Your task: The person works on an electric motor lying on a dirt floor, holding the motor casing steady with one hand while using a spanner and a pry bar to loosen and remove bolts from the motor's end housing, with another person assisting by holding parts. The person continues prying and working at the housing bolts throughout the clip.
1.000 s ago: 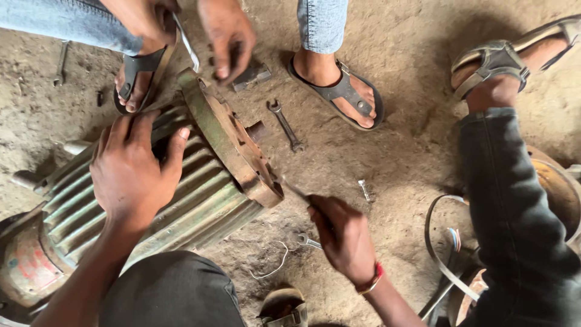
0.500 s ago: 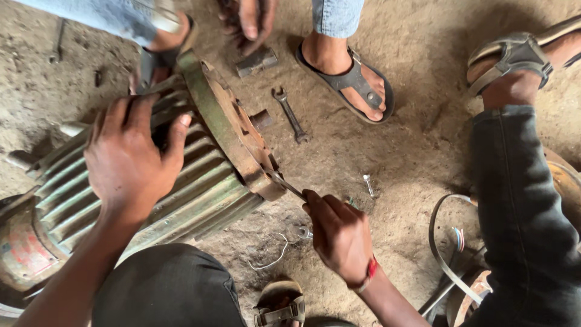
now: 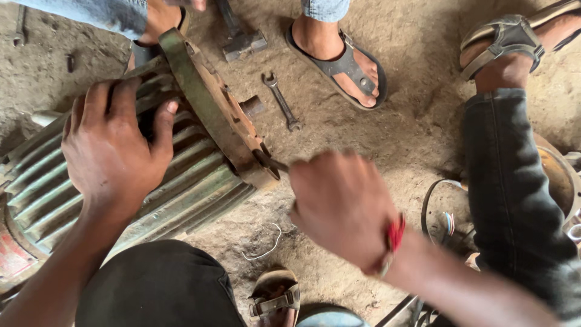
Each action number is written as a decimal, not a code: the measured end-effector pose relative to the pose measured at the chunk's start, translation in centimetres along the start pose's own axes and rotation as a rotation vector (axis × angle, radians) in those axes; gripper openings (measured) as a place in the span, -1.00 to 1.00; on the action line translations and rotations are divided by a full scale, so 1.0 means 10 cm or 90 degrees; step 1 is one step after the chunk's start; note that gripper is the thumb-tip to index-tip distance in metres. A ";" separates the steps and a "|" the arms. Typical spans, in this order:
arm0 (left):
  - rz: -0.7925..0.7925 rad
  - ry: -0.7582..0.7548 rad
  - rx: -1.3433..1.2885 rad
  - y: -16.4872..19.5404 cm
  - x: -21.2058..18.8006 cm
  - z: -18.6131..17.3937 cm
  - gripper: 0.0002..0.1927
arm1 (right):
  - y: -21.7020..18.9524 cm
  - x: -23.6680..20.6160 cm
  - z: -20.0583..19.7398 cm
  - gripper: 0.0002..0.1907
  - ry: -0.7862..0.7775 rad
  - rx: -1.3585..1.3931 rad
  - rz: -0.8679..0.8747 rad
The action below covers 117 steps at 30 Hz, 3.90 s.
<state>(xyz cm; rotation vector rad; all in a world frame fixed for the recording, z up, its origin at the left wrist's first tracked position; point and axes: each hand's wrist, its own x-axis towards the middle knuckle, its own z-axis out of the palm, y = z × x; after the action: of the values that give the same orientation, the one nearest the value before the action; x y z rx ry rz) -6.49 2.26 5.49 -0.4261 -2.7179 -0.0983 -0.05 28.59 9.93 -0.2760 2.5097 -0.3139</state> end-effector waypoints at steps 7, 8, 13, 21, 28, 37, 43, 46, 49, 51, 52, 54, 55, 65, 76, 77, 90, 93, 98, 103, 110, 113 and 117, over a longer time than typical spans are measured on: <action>0.020 0.013 -0.001 0.02 -0.01 -0.03 -0.57 | -0.33 0.93 -0.86 -0.88 0.018 -0.202 -0.183; 0.014 0.013 -0.005 0.03 0.00 -0.04 -0.57 | -0.40 1.12 -0.93 -0.87 0.010 -0.215 -0.207; -0.008 -0.007 -0.010 0.02 0.04 -0.05 -0.57 | -0.40 1.89 -0.77 -0.83 0.051 -0.242 -0.244; 0.028 -0.007 0.036 -0.16 -0.07 0.14 -0.54 | 0.39 2.56 -0.02 -0.60 0.700 0.087 -0.432; 0.020 -0.033 0.045 -0.22 -0.10 0.22 -0.48 | 0.53 1.95 1.31 -0.48 0.333 0.696 0.044; 0.018 -0.013 0.010 -0.16 -0.10 0.14 -0.55 | 0.63 1.46 1.98 -0.39 0.452 0.601 -0.176; 0.003 -0.010 -0.001 -0.04 -0.04 0.03 -0.59 | 0.51 0.63 1.91 -0.57 0.467 0.388 -0.103; -0.001 -0.004 -0.003 -0.01 -0.03 0.00 -0.60 | 0.39 0.11 1.55 -0.72 0.464 0.312 -0.141; -0.001 0.002 -0.001 0.00 -0.02 -0.02 -0.61 | 0.20 -0.29 1.13 -0.72 0.504 0.230 -0.113; -0.005 0.007 -0.013 0.00 -0.02 -0.03 -0.61 | 0.16 -0.32 0.83 -0.73 0.541 0.256 -0.210; -0.005 0.006 -0.017 0.00 -0.02 -0.03 -0.61 | 0.13 -0.30 0.67 -0.71 0.557 0.273 -0.260; -0.003 0.007 -0.019 0.01 -0.02 -0.03 -0.62 | 0.06 -0.21 0.35 -0.77 0.611 0.198 -0.384; -0.009 0.003 -0.013 0.01 -0.02 -0.03 -0.62 | 0.02 -0.09 0.18 -0.78 0.636 0.158 -0.447; -0.005 -0.019 0.003 -0.04 -0.04 0.04 -0.59 | 0.61 0.37 0.28 -0.77 0.515 0.643 -0.147; -0.012 -0.020 0.004 -0.08 -0.10 0.10 -0.60 | 0.54 0.49 2.18 -0.78 0.399 1.002 -0.047; -0.012 -0.020 0.002 -0.08 -0.10 0.10 -0.61 | 0.55 0.56 2.21 -0.74 0.360 1.047 -0.052; 0.008 -0.037 0.028 -0.16 -0.16 0.18 -0.59 | 0.94 1.44 2.14 -0.82 0.227 1.072 -0.403; 0.026 -0.037 0.025 -0.22 -0.20 0.22 -0.59 | 1.04 1.61 1.96 -0.82 0.216 0.979 -0.420; 0.036 -0.038 0.031 -0.29 -0.24 0.26 -0.59 | 1.07 1.92 1.69 -0.79 0.189 0.956 -0.521; 0.040 -0.039 0.019 -0.28 -0.22 0.26 -0.61 | 1.04 2.04 1.52 -0.80 0.202 0.890 -0.544; 0.039 -0.048 0.028 -0.27 -0.22 0.24 -0.60 | 1.35 2.08 0.91 -0.89 0.255 0.670 -0.614; 0.049 -0.038 0.041 -0.31 -0.24 0.26 -0.59 | 1.36 2.13 0.55 -0.85 0.249 0.484 -0.693; 0.046 -0.048 0.053 -0.37 -0.25 0.31 -0.57 | 1.18 2.09 0.12 -0.88 0.142 0.440 -0.674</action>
<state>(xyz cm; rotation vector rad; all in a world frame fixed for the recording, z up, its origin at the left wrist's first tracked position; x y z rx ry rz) -6.55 -1.60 1.61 -0.5127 -2.7656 0.0510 -17.69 34.08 -5.45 -1.2959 2.0436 -1.6257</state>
